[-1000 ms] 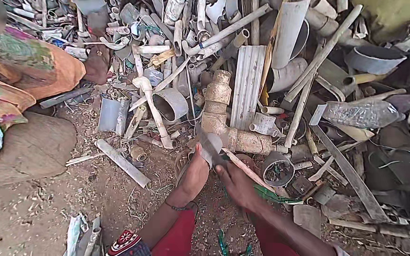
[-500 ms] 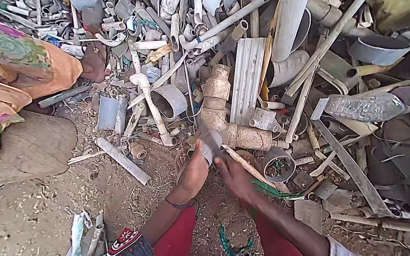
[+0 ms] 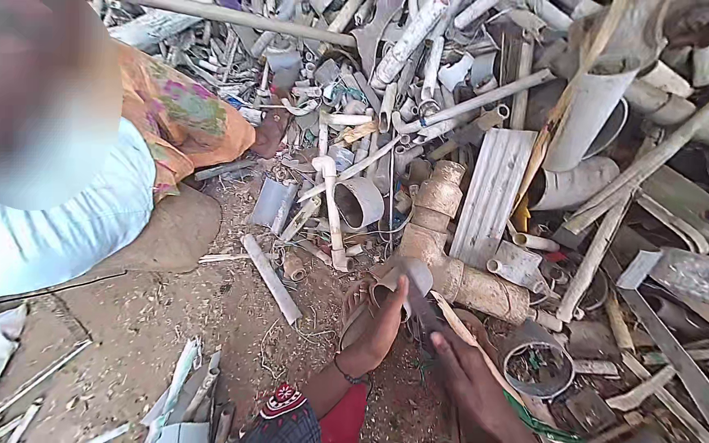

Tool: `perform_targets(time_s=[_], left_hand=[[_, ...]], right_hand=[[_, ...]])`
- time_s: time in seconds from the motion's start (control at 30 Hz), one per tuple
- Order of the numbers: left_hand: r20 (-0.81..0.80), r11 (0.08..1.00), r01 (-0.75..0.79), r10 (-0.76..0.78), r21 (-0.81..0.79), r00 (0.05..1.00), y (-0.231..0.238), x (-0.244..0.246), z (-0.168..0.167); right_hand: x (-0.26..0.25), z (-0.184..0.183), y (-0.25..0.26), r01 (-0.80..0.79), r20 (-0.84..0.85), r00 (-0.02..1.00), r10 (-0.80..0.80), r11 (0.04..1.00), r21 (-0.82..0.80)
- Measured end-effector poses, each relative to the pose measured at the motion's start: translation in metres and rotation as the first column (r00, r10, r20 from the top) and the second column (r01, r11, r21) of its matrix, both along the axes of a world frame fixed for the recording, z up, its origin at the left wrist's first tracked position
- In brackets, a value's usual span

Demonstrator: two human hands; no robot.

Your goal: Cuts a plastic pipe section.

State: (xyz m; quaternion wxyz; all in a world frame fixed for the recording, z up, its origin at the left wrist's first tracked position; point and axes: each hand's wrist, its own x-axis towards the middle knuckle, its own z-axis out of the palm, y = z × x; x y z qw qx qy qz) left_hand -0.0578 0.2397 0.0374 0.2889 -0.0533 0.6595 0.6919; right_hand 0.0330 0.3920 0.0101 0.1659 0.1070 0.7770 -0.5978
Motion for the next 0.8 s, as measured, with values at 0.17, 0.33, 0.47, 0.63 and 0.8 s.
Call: perform_targets(time_s=[0.17,0.33,0.47,0.63,0.8], left_hand=[[-0.002,0.836,0.302,-0.341,-0.458,0.94,-0.004,-0.008,0.011],[0.06,0.719,0.384,-0.433,-0.579,0.9,-0.008,-0.008,0.009],[0.064,0.806,0.403,-0.418,-0.435,0.906,-0.013,-0.004,0.003],[0.084,0.968,0.218,-0.229,0.125,0.97,-0.022,0.002,-0.008],[-0.065,0.975,0.205,-0.2,0.08,0.978,-0.021,0.001,-0.016]], right_hand=[[-0.003,-0.001,0.026,0.155,0.005,0.987,-0.158,0.973,0.171],[-0.011,-0.003,0.009,0.082,-0.122,0.991,-0.049,0.953,0.29],[-0.04,-0.003,0.002,0.021,0.053,0.998,-0.038,0.957,0.288],[-0.029,0.021,-0.014,-0.156,0.066,0.988,0.142,0.93,0.332],[-0.048,0.007,0.006,-0.15,0.166,0.982,0.086,0.891,0.427]])
